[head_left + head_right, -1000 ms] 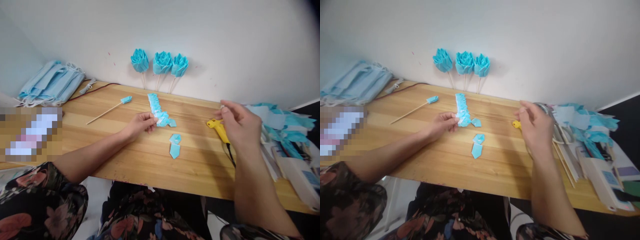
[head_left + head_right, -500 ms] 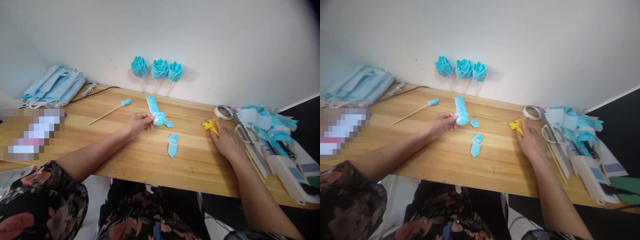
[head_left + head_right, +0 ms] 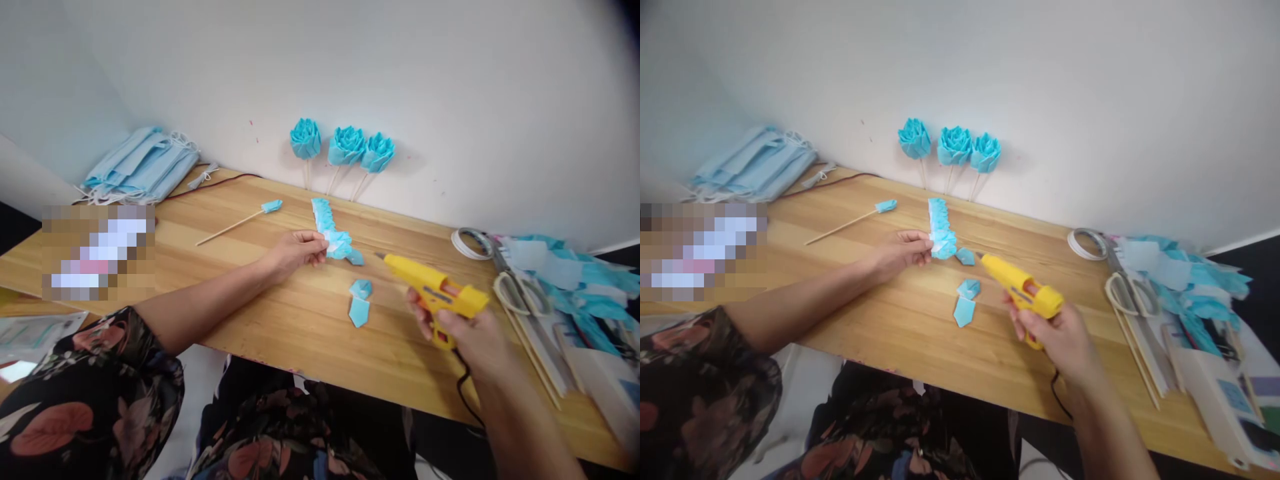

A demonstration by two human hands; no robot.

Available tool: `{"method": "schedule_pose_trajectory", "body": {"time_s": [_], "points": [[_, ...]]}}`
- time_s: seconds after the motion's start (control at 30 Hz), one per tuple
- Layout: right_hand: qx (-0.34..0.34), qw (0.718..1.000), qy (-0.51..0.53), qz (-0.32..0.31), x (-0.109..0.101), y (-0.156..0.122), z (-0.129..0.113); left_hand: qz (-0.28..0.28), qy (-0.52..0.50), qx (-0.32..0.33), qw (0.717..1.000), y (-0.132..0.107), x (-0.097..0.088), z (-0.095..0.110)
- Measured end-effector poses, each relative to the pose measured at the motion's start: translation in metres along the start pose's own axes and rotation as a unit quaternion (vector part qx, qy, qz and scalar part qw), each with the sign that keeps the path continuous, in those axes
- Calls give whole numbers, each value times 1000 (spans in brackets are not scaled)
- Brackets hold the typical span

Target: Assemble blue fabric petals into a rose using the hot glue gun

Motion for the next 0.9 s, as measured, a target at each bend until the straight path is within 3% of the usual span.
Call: {"method": "schedule_pose_trajectory", "body": {"time_s": [0.1, 0.43, 0.9], "points": [[-2, 997, -65, -35, 23, -13, 10, 3, -3, -3, 1000, 0, 0, 0], [-112, 990, -84, 6, 70, -14, 6, 4, 4, -2, 1000, 0, 0, -2], [-147, 977, -154, 15, 81, -9, 2, -7, -1, -5, 1000, 0, 0, -3]]}}
Point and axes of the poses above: each hand's wrist, its own y-axis towards the middle knuckle, its own x-axis out of the palm, z = x × y, the point moved 4 cm from there along y, towards the middle knuckle, and after that the axes turned 7 degrees about -x, right-handed, at the moved point
